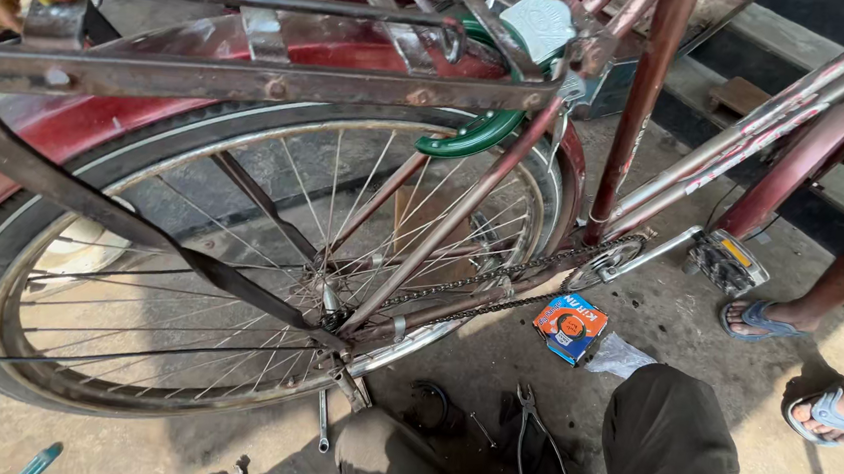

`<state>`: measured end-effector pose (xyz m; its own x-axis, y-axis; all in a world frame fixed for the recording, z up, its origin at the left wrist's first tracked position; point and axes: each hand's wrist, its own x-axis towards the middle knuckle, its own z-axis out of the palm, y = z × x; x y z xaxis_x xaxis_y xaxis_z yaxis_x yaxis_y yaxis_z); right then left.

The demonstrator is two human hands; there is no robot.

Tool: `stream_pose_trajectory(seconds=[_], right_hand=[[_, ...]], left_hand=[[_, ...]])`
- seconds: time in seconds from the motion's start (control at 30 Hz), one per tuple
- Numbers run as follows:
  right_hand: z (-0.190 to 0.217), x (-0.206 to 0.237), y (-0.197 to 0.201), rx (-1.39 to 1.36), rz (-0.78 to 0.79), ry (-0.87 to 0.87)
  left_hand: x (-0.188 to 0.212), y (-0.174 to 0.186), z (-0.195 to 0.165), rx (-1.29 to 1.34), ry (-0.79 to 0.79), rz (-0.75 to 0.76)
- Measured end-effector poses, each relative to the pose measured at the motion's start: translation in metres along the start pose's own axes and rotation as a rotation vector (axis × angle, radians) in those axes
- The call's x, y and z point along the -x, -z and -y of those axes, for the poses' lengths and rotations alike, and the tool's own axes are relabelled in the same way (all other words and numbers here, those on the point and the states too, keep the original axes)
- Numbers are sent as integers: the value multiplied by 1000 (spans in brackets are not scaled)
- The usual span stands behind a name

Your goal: The person removes a green reflector from the rear bicycle frame, then installs a new reflector and tightens it with a wrench. They also handle a small metal bracket and screw near the chain area.

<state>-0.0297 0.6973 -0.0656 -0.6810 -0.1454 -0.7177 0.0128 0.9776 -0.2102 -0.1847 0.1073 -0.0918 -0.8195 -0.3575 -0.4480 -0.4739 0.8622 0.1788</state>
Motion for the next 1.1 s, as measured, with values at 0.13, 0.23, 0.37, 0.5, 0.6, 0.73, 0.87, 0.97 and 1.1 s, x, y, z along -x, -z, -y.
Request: stream_pose_trajectory(seconds=[0.13,0.23,0.37,0.5,0.6,0.73,0.87,0.97,1.1], right_hand=[[-23,20,56,-34,-132,211],[-16,33,120,-49,-226,398],[6,83,225,-24,-307,723],[11,177,334,115,-589,1009],[-24,258,384,191,-747,1208],[-100,328,433,185,-656,1263],[-162,323,432,10,-490,1156],[-195,287,425,-148,-382,975],[-204,223,404,-485,-344,682]], left_hand=[[36,-23,-102,-1,-187,56],[54,-37,-144,5,-355,118],[99,-50,-237,33,-567,207],[182,-31,-345,40,-734,300],[265,-15,-419,36,-817,337],[333,-19,-533,10,-930,350],[324,-43,-589,-36,-1003,335],[293,-53,-607,-93,-1013,304],[236,-55,-646,-229,-1037,285]])
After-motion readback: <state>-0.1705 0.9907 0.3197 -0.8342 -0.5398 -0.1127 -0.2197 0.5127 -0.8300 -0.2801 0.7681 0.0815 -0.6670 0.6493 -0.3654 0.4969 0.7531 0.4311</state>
